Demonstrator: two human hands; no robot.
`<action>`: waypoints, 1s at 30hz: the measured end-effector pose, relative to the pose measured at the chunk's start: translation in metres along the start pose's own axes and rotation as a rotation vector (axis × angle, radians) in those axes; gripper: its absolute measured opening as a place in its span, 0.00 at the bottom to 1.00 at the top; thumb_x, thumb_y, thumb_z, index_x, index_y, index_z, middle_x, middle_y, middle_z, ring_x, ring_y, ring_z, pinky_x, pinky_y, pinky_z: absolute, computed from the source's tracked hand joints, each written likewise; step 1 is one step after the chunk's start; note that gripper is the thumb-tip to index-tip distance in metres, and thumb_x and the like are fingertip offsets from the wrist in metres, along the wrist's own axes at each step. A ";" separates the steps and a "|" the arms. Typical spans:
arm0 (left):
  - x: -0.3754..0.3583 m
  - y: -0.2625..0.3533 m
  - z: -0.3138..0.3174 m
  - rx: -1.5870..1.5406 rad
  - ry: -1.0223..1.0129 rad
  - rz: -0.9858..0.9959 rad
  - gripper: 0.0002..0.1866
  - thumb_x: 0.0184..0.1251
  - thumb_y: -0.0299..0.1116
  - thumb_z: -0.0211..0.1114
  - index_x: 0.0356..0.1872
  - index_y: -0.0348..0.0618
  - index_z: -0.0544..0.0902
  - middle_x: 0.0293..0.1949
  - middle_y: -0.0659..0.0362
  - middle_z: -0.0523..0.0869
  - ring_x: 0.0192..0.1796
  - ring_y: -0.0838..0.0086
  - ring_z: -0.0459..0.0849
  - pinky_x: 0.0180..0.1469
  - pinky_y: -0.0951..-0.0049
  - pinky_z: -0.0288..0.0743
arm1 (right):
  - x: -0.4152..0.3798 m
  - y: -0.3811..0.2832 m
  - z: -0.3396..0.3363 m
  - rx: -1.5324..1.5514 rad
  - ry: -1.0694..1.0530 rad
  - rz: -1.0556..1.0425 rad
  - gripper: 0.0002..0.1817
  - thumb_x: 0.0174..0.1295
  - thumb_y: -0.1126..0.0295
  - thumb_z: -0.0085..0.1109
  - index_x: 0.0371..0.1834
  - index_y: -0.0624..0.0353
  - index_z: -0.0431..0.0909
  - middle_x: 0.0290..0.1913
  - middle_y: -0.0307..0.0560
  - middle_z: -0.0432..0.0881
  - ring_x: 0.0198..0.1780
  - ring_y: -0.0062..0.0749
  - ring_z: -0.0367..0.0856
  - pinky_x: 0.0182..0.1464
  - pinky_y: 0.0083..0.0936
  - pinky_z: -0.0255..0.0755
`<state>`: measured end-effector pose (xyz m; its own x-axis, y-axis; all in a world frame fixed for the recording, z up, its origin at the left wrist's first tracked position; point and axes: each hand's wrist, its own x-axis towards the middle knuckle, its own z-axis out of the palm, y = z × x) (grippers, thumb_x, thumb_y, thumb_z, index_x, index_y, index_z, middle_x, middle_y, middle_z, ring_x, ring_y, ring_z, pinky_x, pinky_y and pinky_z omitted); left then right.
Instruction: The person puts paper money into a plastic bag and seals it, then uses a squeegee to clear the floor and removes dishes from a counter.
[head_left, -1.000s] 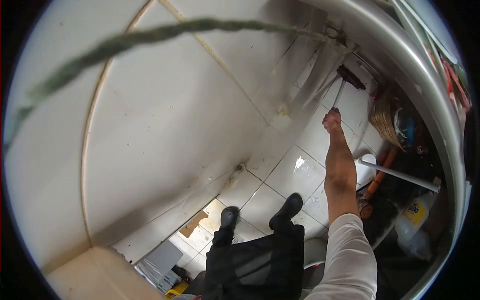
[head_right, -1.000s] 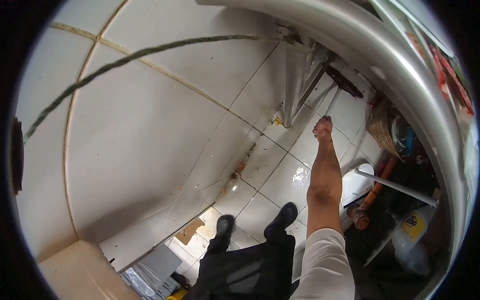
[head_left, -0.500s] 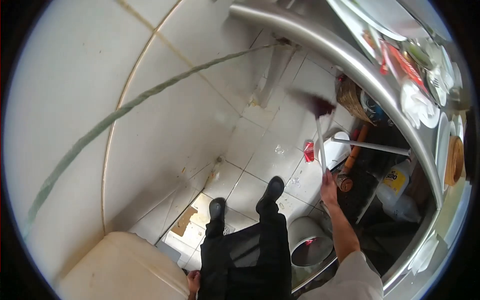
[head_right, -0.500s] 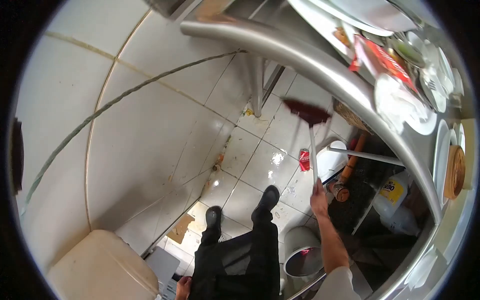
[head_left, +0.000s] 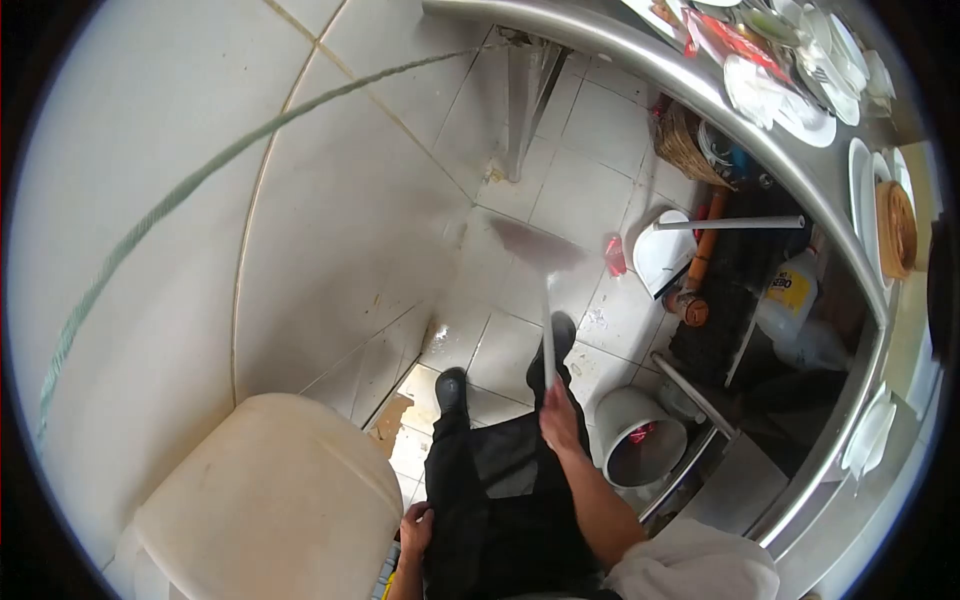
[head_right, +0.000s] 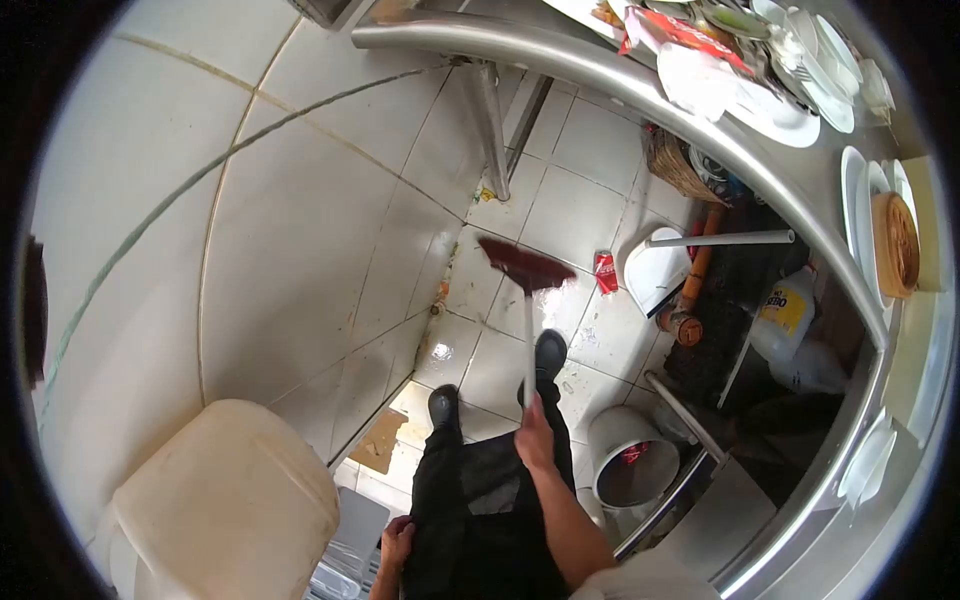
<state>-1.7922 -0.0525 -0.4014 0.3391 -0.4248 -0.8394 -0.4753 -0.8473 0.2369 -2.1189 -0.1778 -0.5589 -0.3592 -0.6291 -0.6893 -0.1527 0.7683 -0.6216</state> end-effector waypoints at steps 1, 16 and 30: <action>0.001 0.002 -0.003 0.003 0.011 0.011 0.17 0.62 0.32 0.63 0.51 0.36 0.82 0.46 0.50 0.87 0.52 0.65 0.85 0.57 0.67 0.76 | 0.020 -0.044 0.018 -0.063 0.034 -0.073 0.26 0.74 0.70 0.41 0.75 0.41 0.58 0.59 0.60 0.77 0.62 0.53 0.75 0.61 0.36 0.70; 0.049 -0.109 -0.138 0.058 -0.086 0.117 0.15 0.66 0.34 0.63 0.49 0.34 0.82 0.42 0.52 0.88 0.45 0.67 0.86 0.48 0.70 0.78 | -0.071 0.040 0.107 -0.326 -0.064 0.006 0.34 0.69 0.70 0.45 0.78 0.42 0.49 0.41 0.73 0.81 0.45 0.66 0.81 0.50 0.55 0.73; -0.001 -0.191 -0.084 0.164 -0.166 -0.013 0.17 0.69 0.37 0.59 0.51 0.34 0.82 0.45 0.50 0.87 0.49 0.67 0.85 0.52 0.70 0.76 | -0.102 0.178 0.177 -0.410 -0.059 -0.083 0.31 0.70 0.67 0.43 0.77 0.42 0.51 0.32 0.66 0.82 0.38 0.65 0.83 0.43 0.54 0.76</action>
<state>-1.6336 0.0826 -0.4042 0.2144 -0.3450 -0.9138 -0.6022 -0.7833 0.1544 -1.9461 0.0027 -0.6650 -0.2788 -0.6872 -0.6709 -0.5365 0.6909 -0.4847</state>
